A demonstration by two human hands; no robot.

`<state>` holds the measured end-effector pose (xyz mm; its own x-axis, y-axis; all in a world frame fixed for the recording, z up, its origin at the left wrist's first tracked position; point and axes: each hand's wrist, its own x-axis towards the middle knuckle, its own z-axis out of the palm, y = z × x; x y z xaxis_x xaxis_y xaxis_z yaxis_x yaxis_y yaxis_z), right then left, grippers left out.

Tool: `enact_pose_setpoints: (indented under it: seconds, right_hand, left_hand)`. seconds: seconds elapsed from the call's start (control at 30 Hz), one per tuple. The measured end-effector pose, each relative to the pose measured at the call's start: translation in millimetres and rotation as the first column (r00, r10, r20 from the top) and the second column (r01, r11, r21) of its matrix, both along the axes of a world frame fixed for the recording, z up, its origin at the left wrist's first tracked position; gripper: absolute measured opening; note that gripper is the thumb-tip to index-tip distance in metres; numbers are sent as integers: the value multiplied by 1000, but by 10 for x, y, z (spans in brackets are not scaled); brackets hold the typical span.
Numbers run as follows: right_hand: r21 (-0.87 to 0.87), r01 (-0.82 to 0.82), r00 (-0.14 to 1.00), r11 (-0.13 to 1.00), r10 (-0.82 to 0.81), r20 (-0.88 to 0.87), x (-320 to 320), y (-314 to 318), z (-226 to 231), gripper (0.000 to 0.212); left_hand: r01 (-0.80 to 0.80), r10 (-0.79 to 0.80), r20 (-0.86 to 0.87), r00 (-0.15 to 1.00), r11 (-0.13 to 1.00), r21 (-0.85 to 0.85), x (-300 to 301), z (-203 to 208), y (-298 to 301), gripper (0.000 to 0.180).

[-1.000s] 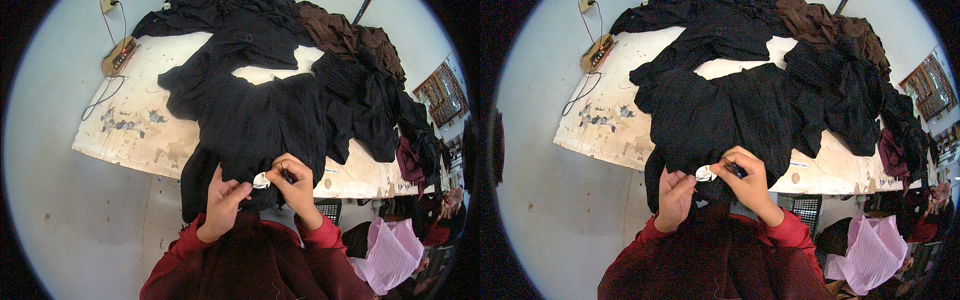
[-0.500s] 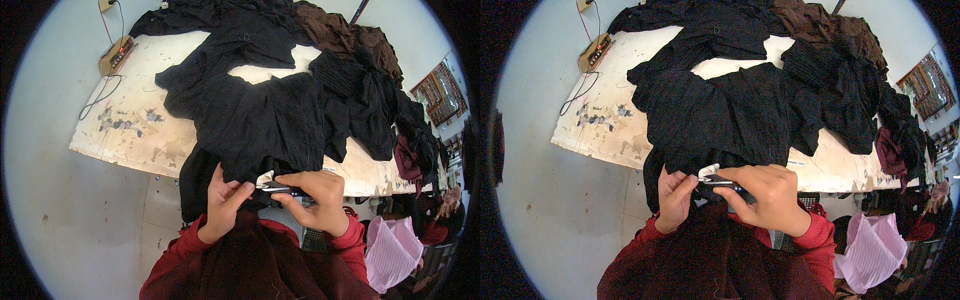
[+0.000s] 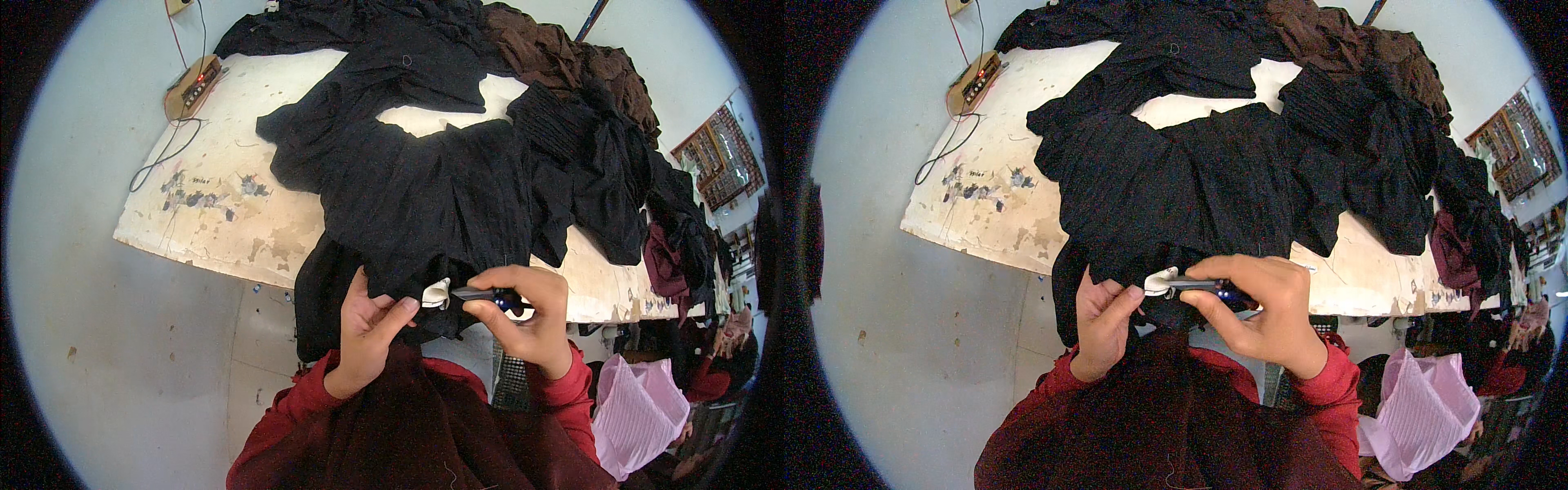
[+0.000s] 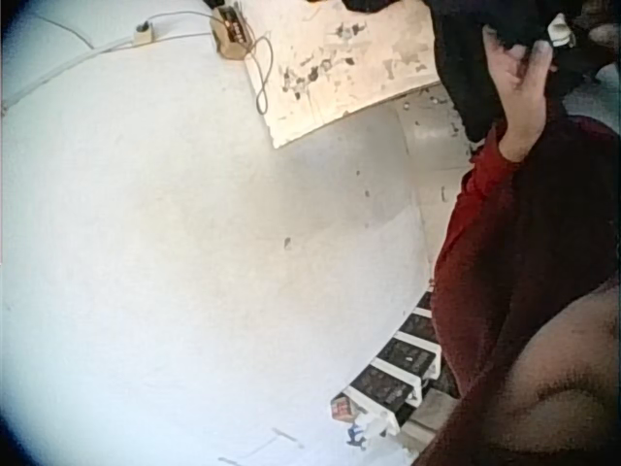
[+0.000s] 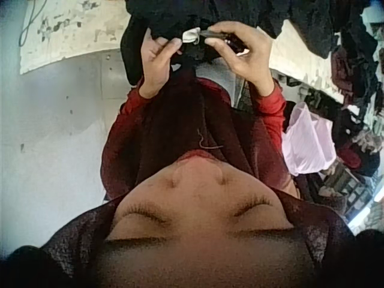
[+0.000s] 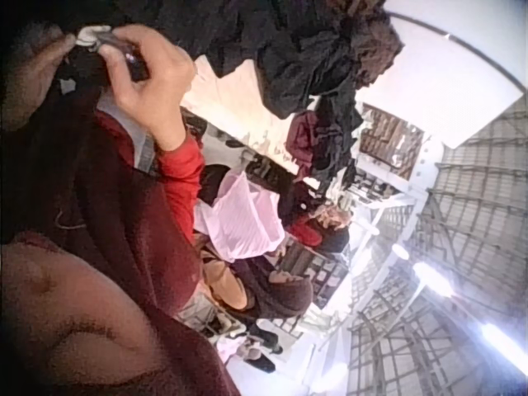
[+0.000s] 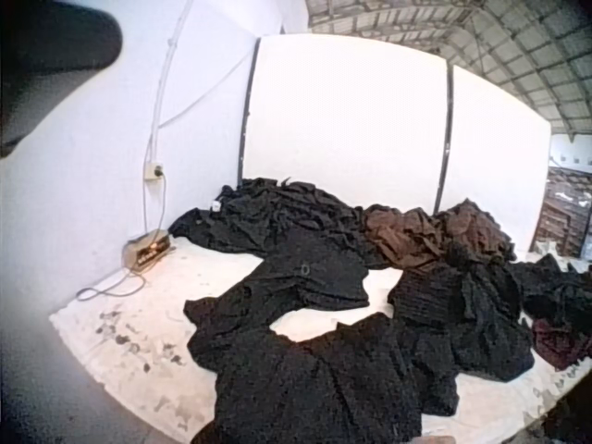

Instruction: The person uses a small blue-handled tool to trim loose threads and tags from a black garment on a worktable. They repeatedly lift and reposition the garment to access different areas, then lay it flat to continue trimming.

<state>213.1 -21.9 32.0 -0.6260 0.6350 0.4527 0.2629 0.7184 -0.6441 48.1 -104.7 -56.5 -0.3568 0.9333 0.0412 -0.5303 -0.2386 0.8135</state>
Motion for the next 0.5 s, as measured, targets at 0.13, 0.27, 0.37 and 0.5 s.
enact_pose_setpoints:
  seconds: [0.13, 0.27, 0.37, 0.5]
  right_hand:
    - [-76, -80, 991, 994, 71, -109, -71, 35, 13, 33]
    - [42, -165, 986, 985, 166, -24, -129, -60, -160, 36]
    - [184, -96, 995, 978, 89, 48, -132, -131, -323, 35]
    - [55, -110, 986, 992, 116, -122, -93, -138, -431, 27]
  left_hand:
    - [20, -20, -8, 1000, 998, 55, 2, 33, 13, 58]
    - [26, -27, 7, 1000, 997, 70, 4, 24, 0, 55]
    - [30, -23, 143, 990, 998, -47, -7, -42, -16, 56]
    - [63, -53, 207, 977, 997, -43, 2, 5, 1, 62]
